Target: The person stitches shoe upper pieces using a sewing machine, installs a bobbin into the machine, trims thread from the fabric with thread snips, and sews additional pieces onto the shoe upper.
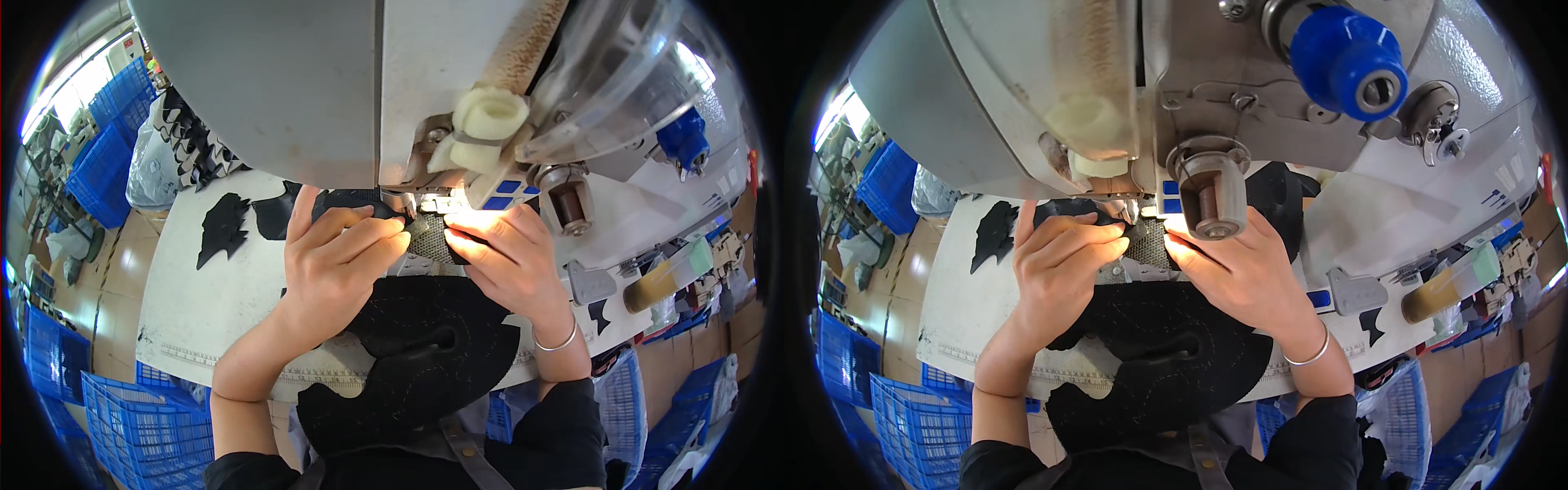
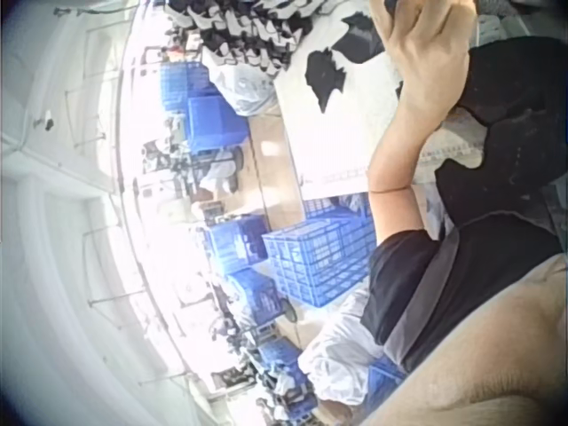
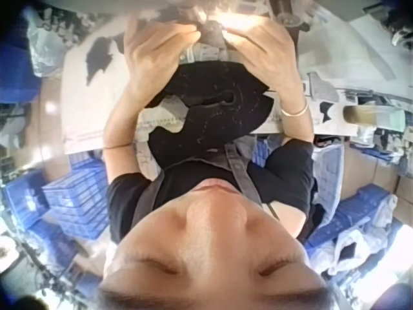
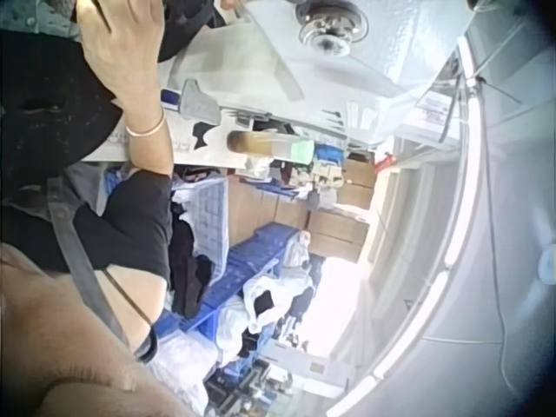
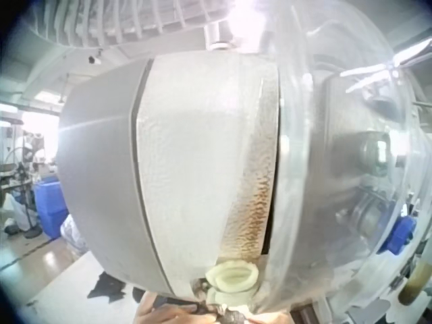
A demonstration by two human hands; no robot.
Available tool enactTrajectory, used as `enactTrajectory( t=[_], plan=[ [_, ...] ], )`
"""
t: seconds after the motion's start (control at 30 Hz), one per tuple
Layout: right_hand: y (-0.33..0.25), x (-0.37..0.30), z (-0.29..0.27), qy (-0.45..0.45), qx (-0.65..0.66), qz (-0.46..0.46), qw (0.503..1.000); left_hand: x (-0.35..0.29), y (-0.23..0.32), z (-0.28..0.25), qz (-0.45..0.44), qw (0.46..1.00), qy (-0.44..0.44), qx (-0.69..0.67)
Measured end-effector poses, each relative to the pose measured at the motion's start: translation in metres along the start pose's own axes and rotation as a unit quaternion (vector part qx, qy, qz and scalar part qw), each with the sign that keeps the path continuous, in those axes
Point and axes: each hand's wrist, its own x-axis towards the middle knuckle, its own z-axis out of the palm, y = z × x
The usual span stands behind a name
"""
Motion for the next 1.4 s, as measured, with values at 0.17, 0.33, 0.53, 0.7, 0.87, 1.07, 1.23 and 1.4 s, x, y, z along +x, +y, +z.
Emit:
enactTrajectory(
  t=[0.17,0.33,0.53,0.7,0.87,1.07,1.23,1.4],
  plan=[
    [-0.004,0.0,-0.002,-0.017,0.0,0.01,1.0,0.004,-0.002,0.0,-0.002,1.0,0.02,-0.02],
    [-0.008,0.003,-0.001,-0.002,-0.019,-0.006,1.0,0.007,-0.013,0.006,0.025,0.998,0.039,-0.03],
    [-0.016,0.004,-0.002,-0.011,-0.036,0.008,0.999,0.008,-0.02,0.009,0.03,0.997,0.044,-0.064],
    [-0.019,0.003,0.003,-0.001,-0.044,0.006,0.999,0.008,-0.023,0.009,0.01,0.996,0.032,-0.088],
    [-0.021,0.002,0.015,0.017,-0.09,0.028,0.995,-0.002,-0.038,0.027,-0.1,0.972,0.037,-0.209],
    [-0.023,0.001,0.011,0.011,-0.064,0.064,0.996,0.004,0.014,-0.02,0.098,0.991,-0.063,0.065],
    [-0.024,-0.001,0.009,-0.008,-0.045,0.073,0.996,-0.006,0.035,-0.016,0.117,0.976,-0.081,0.166],
    [-0.015,-0.005,0.015,0.018,-0.017,0.082,0.996,-0.013,0.033,0.001,0.101,0.983,0.0,0.156]
  ],
)
